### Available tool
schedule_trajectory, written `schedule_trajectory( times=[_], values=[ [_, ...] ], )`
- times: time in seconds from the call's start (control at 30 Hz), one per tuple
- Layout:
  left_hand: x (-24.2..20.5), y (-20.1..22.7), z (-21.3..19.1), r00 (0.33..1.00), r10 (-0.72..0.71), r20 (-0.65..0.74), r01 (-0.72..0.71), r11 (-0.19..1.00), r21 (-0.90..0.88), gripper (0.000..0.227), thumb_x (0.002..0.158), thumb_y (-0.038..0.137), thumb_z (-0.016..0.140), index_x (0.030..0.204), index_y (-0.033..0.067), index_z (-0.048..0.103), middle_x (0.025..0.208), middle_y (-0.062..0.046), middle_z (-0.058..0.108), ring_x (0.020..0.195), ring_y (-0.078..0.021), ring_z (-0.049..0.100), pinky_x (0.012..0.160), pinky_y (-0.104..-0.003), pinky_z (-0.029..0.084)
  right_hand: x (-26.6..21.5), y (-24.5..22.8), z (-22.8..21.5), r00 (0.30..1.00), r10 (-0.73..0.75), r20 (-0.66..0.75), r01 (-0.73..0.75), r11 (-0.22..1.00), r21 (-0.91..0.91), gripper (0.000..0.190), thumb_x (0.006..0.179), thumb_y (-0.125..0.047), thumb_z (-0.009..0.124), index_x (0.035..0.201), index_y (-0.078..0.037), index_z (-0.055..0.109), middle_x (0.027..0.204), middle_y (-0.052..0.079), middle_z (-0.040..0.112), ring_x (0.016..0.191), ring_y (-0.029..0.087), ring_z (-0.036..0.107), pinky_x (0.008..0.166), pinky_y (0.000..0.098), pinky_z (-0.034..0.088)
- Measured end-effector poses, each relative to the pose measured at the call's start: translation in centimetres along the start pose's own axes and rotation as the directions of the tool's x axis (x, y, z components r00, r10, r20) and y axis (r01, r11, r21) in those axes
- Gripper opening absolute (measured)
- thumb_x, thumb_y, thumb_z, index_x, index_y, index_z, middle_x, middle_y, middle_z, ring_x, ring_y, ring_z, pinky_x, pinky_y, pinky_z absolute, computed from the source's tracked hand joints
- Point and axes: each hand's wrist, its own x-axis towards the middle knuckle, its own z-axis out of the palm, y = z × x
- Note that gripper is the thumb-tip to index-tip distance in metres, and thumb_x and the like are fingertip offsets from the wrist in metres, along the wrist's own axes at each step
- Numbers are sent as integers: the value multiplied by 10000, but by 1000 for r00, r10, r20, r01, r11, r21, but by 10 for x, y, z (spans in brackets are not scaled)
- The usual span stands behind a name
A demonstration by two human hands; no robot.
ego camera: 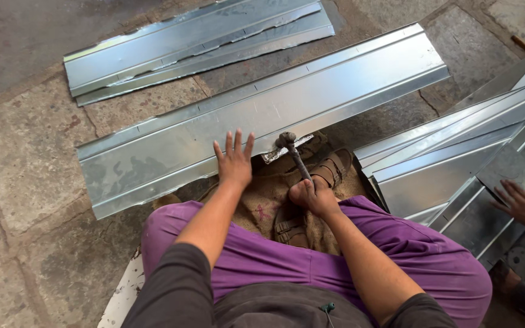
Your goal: The person sits on the floor and uses a hammer to repeatedly strike a long metal sheet resting on a small wooden block. They adjust the sheet's position multiple times to work on different sections, creating indentations or flattening the surface. Another person is visible in the background working on similar metal sheets.
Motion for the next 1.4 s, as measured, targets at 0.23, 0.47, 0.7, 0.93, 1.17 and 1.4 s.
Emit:
schedule_trajectory(
  times=[0.23,0.47,0.7,0.93,1.17,1.4],
  values=[
    [35,-10,3,989,-10,151,12,1000,-11,764,1028,86,330,1635,369,-39,1730,66,-120,1581,-361,-21,1092,-864,48,-10,-38,-41,991,124,-42,-124,992,0,362,953,-369,561,1125,-75,683,924,264,723,900,475,703,790,526,552],
    [3,-46,-21,959,-152,240,164,986,-31,762,1059,142,345,1603,485,-64,1729,49,-159,1565,-467,-49,1026,-923,96,4,-25,-51,963,241,-123,-249,967,-59,356,1017,-355,585,1092,-17,666,962,290,708,929,508,673,816,564,537],
    [-31,-101,-26,883,-305,356,338,940,-34,876,1029,56,351,1578,561,-107,1716,79,-205,1571,-421,-94,1061,-885,83,11,-35,-16,974,211,82,-198,970,-144,357,1011,-343,555,1157,-17,542,946,310,705,924,493,694,810,567,543],
    [-31,-124,-17,845,-408,346,436,900,-2,809,1050,164,359,1599,519,-118,1736,55,-160,1594,-361,-19,1171,-791,93,30,-57,-15,979,179,95,-160,971,-179,353,1015,-342,559,1120,-6,534,930,310,697,889,498,692,780,564,550],
    [-15,-81,19,996,-64,55,56,990,129,899,1004,60,372,1644,416,-149,1739,-1,-185,1585,-354,-21,1168,-760,17,17,-53,-3,986,148,77,-139,984,-109,338,1026,-322,544,1138,-3,551,912,309,698,886,506,675,788,568,528],
    [8,-48,18,987,75,139,-91,990,111,975,1008,-35,365,1568,601,-117,1734,53,-146,1586,-359,23,1116,-822,45,9,-54,-45,994,110,15,-110,994,-1,349,996,-384,646,1063,-47,713,836,233,713,770,396,690,710,485,536]
  ],
)
